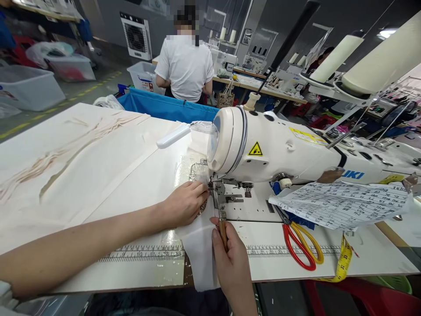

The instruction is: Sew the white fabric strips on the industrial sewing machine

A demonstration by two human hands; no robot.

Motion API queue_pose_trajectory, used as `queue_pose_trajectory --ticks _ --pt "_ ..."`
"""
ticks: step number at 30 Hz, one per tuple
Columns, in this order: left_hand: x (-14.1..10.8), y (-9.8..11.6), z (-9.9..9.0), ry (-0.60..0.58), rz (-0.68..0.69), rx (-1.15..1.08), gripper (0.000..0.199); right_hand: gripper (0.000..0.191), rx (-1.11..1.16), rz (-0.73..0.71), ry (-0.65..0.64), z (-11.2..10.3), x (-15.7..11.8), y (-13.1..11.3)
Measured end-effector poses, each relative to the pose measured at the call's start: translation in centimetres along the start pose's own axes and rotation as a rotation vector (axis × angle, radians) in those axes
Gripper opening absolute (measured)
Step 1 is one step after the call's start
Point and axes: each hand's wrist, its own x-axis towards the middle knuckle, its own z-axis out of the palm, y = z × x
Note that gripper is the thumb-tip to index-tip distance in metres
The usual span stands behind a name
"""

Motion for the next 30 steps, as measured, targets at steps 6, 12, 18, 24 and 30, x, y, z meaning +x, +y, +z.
queue_pose_trajectory --ticks 6,12,18,24,30 --pt "0.3 0.4 0.0 -0.021 -0.076 -0.019 0.032 0.043 -0.058 -0.059 0.018 0.1 -0.6 -0.3" --pt "1.0 1.2 -0.7 -0.090 -0.116 0.007 0.026 0.041 -0.220 -0.222 0.087 -0.1 -0.4 -0.7" --pt "2.1 1.4 -0.9 -0.084 -0.142 0.022 0.015 0.034 -0.193 -0.401 0.128 0.9 -1.4 -1.7" --pt "1.9 0.0 0.7 0.111 -0.296 -0.168 0.014 0.040 -0.348 -0.423 0.112 0.1 -1.8 0.5" --pt "1.4 -1.8 1.1 0.185 -0.316 -0.349 0.017 0.045 -0.557 -0.438 0.139 -0.8 0.3 1.5"
